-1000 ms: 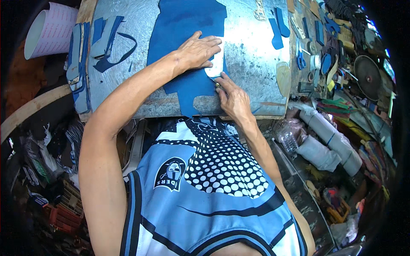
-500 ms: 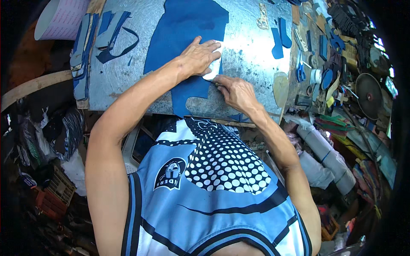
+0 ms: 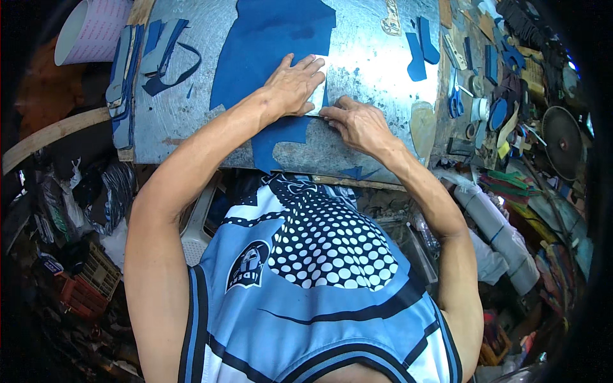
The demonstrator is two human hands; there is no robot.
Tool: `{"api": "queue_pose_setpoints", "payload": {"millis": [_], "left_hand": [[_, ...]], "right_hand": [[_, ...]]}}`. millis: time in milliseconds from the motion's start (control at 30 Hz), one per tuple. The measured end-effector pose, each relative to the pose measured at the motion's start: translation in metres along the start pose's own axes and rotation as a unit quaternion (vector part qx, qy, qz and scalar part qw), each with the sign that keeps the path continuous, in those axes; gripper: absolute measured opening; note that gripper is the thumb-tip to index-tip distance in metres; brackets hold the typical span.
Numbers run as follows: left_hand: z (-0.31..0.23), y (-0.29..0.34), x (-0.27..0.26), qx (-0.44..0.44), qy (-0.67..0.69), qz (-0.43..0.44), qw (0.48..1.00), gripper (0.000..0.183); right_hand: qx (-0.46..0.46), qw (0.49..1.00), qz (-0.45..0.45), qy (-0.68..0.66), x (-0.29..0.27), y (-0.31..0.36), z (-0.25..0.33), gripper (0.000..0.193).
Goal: The recorder uses a hand-held cutter and templates to cut out specific shapes from a blue leather sheet on a metal workbench.
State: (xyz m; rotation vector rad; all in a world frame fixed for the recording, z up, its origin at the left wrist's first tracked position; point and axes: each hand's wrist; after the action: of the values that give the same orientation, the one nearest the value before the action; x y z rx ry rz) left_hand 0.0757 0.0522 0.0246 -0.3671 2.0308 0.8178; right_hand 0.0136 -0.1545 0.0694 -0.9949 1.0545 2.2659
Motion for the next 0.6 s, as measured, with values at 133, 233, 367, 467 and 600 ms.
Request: {"api": "queue_pose_setpoints", "payload": {"millis": [133, 233, 367, 467, 600], "left_hand": [[-0.001, -0.001, -0.002, 0.000, -0.007, 0.008, 1.000, 0.060], [0.000, 0.000, -0.002, -0.001, -0.011, 0.002, 1.000, 0.060], [-0.004, 0.002, -0.004, 0.013, -0.013, 0.004, 1.000, 0.060], [-0.002, 0.007, -0.002, 0.012, -0.003, -0.012, 1.000, 0.057], [-0.009, 0.012, 0.002, 0.008, 0.020, -0.049, 0.999, 0.060]], "right_hand": [[-0.004, 1.000, -0.018, 0.003, -0.002, 0.008, -0.019, 0.032], [0.010, 1.000, 0.010, 0.026, -0.008, 0.012, -0.028, 0.033], [0.002, 1.000, 0.022, -0.018, -0.007, 0.020, -0.040, 0.035], [0.049, 0.983, 0.008, -0.175, -0.012, 0.024, -0.027, 0.034], [0.200, 0.905, -0.244, -0.285, 0.014, -0.001, 0.009, 0.037]]}}
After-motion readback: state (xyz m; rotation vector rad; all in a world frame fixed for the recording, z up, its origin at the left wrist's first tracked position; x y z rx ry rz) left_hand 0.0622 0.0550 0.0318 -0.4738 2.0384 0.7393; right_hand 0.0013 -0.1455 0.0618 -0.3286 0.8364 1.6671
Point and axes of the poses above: each hand's wrist, its own y-axis away from the middle knuckle, its own x-axis out of the palm, z = x × y, and after that the axes turned 14 degrees about z, right-handed
